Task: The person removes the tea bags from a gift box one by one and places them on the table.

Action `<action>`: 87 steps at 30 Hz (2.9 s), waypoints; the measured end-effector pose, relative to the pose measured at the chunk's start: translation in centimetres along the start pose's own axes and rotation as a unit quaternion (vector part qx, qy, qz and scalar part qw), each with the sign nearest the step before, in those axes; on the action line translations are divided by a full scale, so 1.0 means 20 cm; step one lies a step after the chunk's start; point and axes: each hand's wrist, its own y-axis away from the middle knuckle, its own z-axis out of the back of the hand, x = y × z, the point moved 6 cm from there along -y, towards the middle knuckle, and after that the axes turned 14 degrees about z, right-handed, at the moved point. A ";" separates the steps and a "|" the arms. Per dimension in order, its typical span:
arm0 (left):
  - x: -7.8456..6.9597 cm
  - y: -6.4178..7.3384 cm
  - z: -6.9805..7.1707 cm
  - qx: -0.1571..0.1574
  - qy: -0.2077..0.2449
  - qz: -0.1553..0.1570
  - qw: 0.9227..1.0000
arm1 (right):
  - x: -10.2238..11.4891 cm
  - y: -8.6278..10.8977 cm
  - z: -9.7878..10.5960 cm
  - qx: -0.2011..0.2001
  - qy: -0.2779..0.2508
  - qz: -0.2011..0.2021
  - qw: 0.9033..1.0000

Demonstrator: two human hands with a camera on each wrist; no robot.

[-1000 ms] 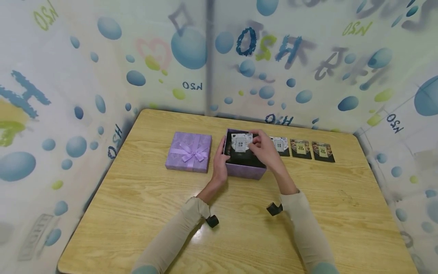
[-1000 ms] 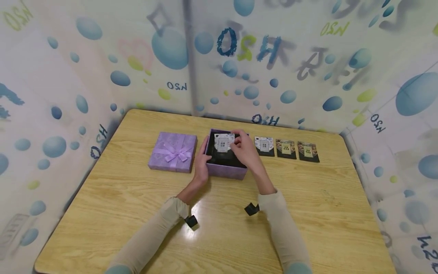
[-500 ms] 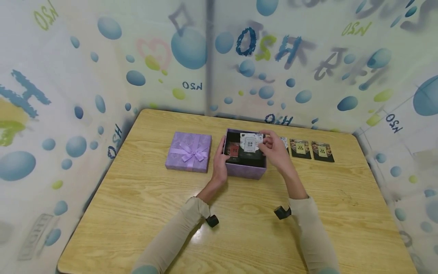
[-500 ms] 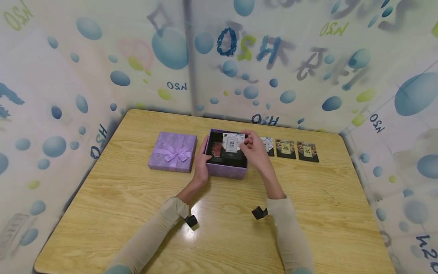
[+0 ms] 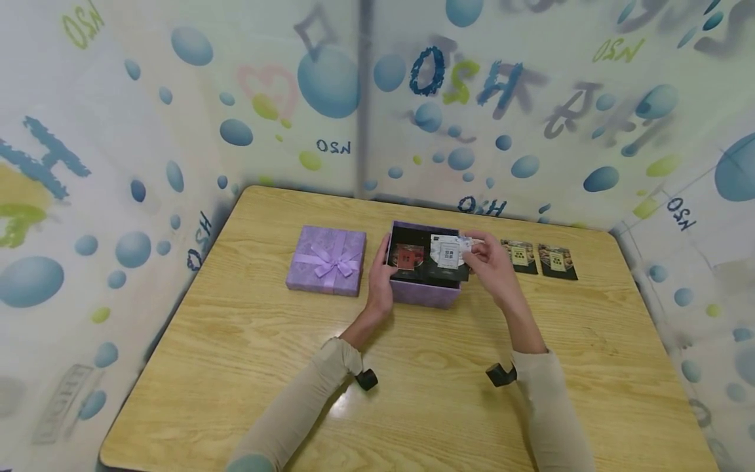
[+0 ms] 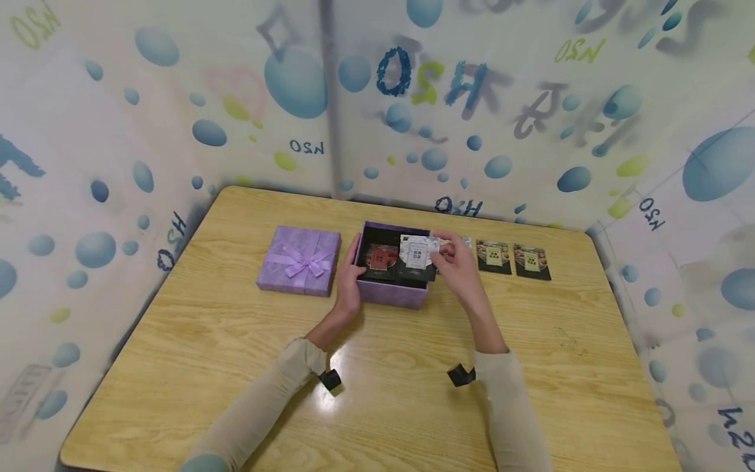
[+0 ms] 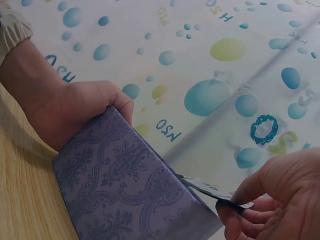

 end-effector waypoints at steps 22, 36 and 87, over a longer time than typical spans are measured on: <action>0.01 0.00 0.00 0.004 -0.031 -0.004 1.000 | -0.12 0.14 0.19 -0.064 -0.016 -0.057 0.996; 0.00 0.00 0.01 0.008 -0.024 -0.012 1.000 | -0.31 0.22 0.28 -0.076 0.005 -0.107 0.991; 0.00 0.00 0.00 0.007 -0.032 -0.015 0.999 | -0.43 0.24 0.27 -0.001 0.261 -0.111 0.959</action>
